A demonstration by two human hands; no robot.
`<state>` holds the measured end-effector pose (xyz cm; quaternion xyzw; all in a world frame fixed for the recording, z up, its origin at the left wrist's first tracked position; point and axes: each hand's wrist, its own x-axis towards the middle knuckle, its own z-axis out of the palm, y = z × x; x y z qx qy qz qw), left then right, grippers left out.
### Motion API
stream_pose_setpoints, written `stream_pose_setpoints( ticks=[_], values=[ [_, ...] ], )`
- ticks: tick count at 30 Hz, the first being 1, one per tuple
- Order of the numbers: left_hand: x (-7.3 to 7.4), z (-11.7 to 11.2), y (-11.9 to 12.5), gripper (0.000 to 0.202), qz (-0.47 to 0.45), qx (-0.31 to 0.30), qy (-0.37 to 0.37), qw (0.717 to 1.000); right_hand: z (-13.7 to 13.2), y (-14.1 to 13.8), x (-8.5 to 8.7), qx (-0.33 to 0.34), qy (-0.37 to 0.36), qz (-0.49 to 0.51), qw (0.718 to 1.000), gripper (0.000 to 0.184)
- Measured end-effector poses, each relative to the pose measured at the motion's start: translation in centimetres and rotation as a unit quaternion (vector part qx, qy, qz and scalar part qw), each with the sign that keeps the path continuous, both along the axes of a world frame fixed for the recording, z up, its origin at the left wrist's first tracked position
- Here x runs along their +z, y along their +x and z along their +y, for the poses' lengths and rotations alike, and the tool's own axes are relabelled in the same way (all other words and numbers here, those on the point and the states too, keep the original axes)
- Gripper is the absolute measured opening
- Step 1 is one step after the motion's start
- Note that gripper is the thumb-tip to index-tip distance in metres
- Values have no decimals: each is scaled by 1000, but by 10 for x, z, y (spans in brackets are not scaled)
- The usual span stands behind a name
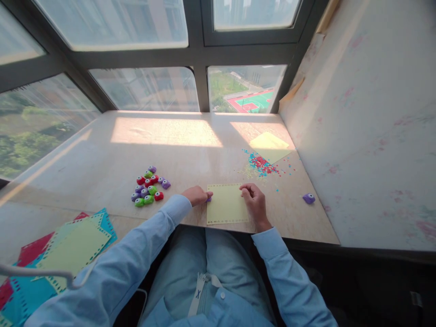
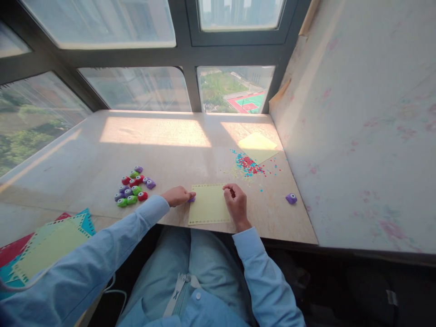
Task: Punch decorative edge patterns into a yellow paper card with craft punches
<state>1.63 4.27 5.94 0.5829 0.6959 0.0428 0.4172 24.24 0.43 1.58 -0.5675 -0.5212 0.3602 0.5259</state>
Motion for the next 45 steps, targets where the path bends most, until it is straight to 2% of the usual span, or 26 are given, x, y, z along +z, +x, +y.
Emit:
stream_pose_setpoints(
  ticks=[7, 10, 14, 19, 23, 28, 31, 34, 38, 45],
  values=[
    [2, -1, -2, 40, 34, 10, -33, 999, 0, -1, 1, 10, 12, -14, 1000, 18],
    [5, -2, -5, 49, 44, 3, -88, 995, 0, -1, 1, 20, 15, -31, 999, 18],
    [6, -3, -10, 58, -5, 4, -123, 992, 0, -1, -1, 27, 21, -57, 998, 19],
    [0, -11, -20, 64, -93, 14, -83, 992, 2, 0, -6, 35, 29, -89, 995, 19],
    [-8, -17, -26, 68, -116, 12, -29, 993, 3, 0, -7, 37, 30, -97, 994, 19],
    [-10, -26, -26, 65, -128, 41, 18, 991, 2, -1, -6, 40, 30, -105, 993, 19],
    [-13, -34, -25, 58, -162, 68, 78, 981, 1, -1, -5, 44, 31, -111, 992, 19],
    [-18, -41, -26, 56, -203, 53, 142, 967, 1, -1, -4, 47, 27, -116, 992, 19],
    [-26, -46, -28, 53, -204, 33, 188, 960, 0, -1, -4, 53, 28, -124, 990, 20],
    [-31, -49, -29, 47, -259, 144, 220, 929, 0, -1, -4, 63, 21, -127, 990, 20]
  ],
)
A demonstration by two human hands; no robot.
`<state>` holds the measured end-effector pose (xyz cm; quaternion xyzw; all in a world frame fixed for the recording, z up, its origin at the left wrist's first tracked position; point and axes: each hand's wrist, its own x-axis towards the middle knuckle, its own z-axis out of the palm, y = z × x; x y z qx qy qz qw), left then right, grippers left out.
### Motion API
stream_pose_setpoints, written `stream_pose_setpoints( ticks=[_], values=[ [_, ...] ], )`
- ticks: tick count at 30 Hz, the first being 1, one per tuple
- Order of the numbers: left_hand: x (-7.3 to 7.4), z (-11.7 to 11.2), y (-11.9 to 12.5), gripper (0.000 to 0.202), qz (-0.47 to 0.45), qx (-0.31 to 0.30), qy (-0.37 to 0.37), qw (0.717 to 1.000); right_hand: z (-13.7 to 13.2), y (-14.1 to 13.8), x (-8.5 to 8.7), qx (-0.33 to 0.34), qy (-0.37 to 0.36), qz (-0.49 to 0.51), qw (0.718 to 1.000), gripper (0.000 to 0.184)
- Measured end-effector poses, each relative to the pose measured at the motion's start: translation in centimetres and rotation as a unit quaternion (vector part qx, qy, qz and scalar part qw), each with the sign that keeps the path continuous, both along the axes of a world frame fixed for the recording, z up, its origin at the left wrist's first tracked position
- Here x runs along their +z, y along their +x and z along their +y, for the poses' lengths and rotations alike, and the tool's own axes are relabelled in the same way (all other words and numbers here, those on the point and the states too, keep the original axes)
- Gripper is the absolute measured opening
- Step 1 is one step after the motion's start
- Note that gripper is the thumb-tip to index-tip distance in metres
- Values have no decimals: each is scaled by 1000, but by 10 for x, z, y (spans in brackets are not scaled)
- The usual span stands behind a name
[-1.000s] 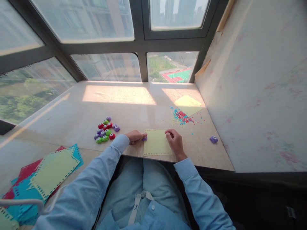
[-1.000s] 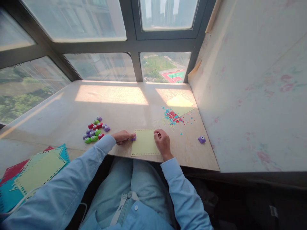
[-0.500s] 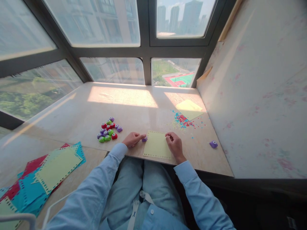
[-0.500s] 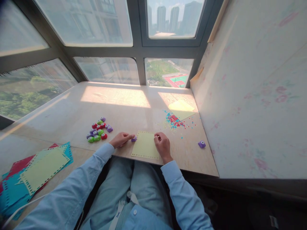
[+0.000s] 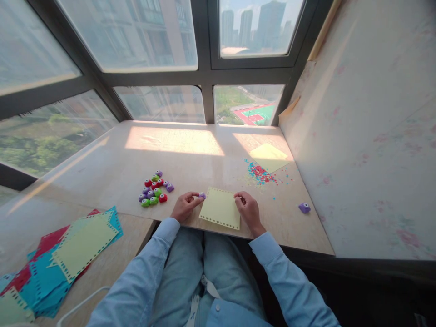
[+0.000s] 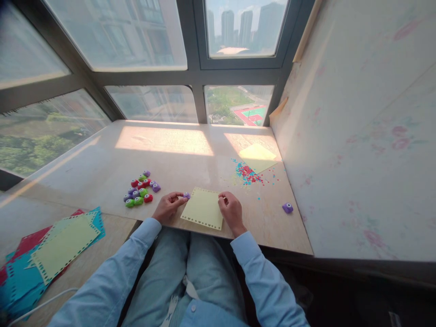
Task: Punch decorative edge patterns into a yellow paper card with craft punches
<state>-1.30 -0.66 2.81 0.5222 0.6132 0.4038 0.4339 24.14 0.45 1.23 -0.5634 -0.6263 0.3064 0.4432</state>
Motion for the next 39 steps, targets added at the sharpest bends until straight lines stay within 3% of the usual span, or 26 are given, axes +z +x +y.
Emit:
stream_pose_setpoints(
  ticks=[6, 11, 15, 23, 30, 33, 39],
  values=[
    [7, -3, 2, 44, -40, 13, -16, 999, 0, 1, -2, 0, 16, -14, 1000, 20],
    [9, -4, 2, 46, -47, 6, -24, 999, -1, -1, -2, 60, 113, -110, 986, 23],
    [8, -6, 0, 49, -97, 28, -24, 995, -1, -2, -3, 75, 124, -155, 977, 21],
    [4, -12, -6, 45, -174, 32, -5, 984, -1, 2, -6, 30, 100, -59, 993, 18],
    [5, -14, -4, 43, -178, 30, 2, 984, -8, 2, 1, 4, 71, 0, 997, 20],
    [5, -15, -3, 42, -183, 35, 9, 982, -18, -2, 12, 39, 46, -18, 998, 21],
    [1, -15, -4, 41, -177, 26, 20, 984, -41, -32, 39, 182, 106, -139, 968, 27]
  ],
)
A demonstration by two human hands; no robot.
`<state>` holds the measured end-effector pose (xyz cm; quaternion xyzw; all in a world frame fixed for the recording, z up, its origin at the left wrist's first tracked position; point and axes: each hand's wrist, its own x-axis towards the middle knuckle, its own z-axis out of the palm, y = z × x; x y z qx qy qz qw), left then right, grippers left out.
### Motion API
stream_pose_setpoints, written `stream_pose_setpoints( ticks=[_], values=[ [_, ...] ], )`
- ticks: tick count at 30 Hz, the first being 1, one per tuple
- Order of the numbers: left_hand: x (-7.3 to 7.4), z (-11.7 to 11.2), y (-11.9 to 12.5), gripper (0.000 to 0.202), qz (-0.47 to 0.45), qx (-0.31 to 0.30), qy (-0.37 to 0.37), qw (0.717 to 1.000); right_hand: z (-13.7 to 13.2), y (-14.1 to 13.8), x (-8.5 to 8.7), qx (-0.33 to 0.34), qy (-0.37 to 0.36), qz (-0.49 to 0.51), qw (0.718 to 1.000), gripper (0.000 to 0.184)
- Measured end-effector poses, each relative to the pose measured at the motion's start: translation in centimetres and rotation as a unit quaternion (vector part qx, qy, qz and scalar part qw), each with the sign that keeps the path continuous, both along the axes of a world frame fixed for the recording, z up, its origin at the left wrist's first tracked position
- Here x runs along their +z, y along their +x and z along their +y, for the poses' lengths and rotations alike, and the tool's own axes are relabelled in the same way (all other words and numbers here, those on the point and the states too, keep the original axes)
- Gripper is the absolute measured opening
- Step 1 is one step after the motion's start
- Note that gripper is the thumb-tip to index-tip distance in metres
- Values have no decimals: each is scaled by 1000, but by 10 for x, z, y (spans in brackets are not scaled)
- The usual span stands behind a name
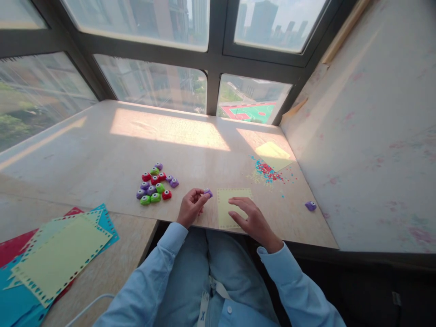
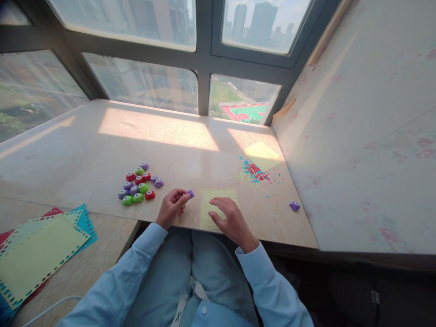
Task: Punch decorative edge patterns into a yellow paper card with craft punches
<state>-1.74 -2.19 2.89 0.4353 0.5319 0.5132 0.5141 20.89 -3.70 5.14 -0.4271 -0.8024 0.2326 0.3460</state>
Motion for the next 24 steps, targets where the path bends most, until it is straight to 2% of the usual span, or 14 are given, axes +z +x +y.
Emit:
stream_pose_setpoints(
  ticks=[3, 5, 8, 10, 14, 20, 24],
  values=[
    [-3, 0, 0, 39, 7, -8, 11, 1000, -4, -19, 1, 37, 1, -64, 997, 35],
    [-5, -1, 0, 38, 12, -8, 22, 1000, -5, -26, -4, 50, 1, -104, 993, 51],
    [-6, -2, 2, 36, 23, -2, 34, 999, -8, -30, -15, 68, 5, -144, 987, 74],
    [-7, -2, 3, 35, 31, 0, 38, 999, -10, -28, -21, 73, 5, -151, 986, 77],
    [-6, -3, 3, 35, 37, -7, 46, 998, -16, -21, -24, 60, -15, -117, 991, 66],
    [-9, -4, 3, 34, 64, -5, 64, 996, -27, -15, -22, 4, -44, -32, 998, 26],
    [-14, -4, 2, 34, 70, -6, 67, 995, -31, -16, -21, -48, -43, 25, 998, 21]
  ],
)
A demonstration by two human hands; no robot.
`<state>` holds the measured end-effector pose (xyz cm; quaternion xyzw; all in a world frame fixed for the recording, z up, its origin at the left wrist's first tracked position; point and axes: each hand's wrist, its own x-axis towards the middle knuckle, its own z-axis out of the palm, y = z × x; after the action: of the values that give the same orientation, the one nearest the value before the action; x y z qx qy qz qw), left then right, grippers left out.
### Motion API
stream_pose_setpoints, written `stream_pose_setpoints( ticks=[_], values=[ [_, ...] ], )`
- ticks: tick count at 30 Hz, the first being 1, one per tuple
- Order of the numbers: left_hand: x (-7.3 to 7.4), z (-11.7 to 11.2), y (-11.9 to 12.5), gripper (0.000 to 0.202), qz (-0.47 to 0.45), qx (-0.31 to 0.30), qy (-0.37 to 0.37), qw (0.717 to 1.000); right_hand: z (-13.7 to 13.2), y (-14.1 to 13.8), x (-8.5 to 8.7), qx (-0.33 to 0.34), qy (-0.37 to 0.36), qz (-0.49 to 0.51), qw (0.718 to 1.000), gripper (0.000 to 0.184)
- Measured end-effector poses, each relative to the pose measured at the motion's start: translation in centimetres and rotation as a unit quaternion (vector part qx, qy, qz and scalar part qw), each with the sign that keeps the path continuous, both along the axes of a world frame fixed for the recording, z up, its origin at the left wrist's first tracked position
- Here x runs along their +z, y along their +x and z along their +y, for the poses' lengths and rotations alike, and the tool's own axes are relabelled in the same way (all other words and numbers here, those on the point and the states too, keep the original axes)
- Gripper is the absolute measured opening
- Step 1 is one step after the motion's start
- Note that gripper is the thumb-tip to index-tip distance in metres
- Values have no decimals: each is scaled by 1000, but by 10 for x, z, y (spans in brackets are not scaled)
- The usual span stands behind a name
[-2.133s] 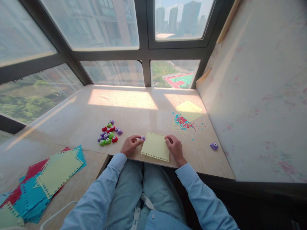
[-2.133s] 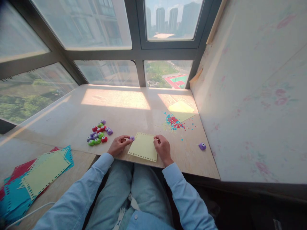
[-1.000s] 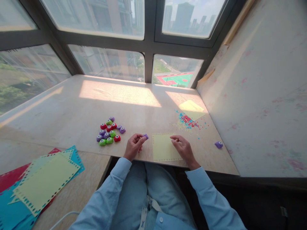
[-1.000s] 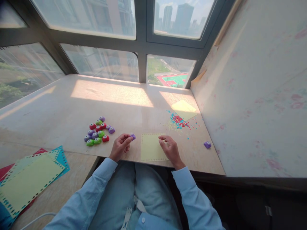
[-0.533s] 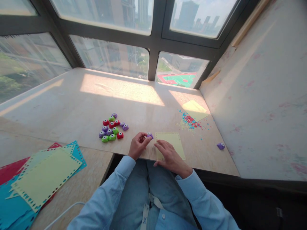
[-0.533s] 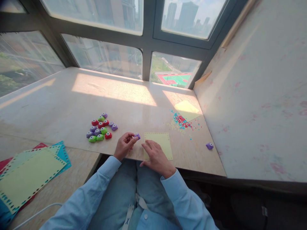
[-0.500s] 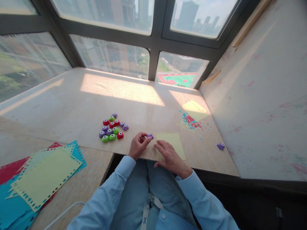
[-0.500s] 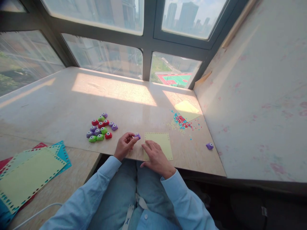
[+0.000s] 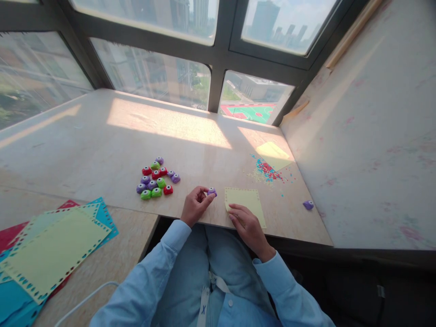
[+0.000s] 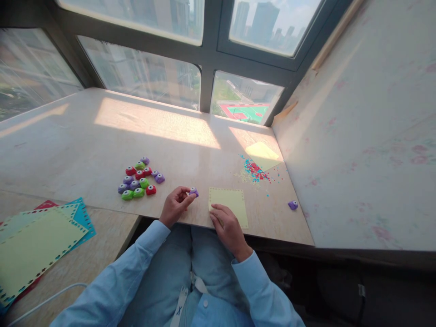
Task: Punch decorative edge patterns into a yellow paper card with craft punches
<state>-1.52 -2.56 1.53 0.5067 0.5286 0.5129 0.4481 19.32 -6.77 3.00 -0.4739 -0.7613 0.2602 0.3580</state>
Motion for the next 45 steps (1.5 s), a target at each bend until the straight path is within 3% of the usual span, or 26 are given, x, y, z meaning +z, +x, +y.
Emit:
stream_pose_setpoints(
  ticks=[7, 12, 17, 26, 34, 45],
  values=[
    [3, -2, -1, 32, 8, -21, 3, 1000, -1, 0, 2, -131, 6, 91, 987, 21],
    [11, -6, 0, 27, 66, -81, 27, 994, -1, 0, -3, -161, 30, 63, 985, 23],
    [10, -7, 2, 22, 116, -67, 45, 990, -1, -3, -7, -135, 37, 1, 990, 21],
    [11, -7, 3, 24, 112, -49, 44, 991, 8, -13, 8, -73, 55, -48, 995, 23],
    [8, -7, 3, 24, 116, -44, 46, 991, 40, -21, -9, -72, 81, -107, 988, 11],
    [6, -5, 3, 24, 140, -38, 58, 988, 41, -28, -23, -89, 76, -121, 986, 14]
  ],
)
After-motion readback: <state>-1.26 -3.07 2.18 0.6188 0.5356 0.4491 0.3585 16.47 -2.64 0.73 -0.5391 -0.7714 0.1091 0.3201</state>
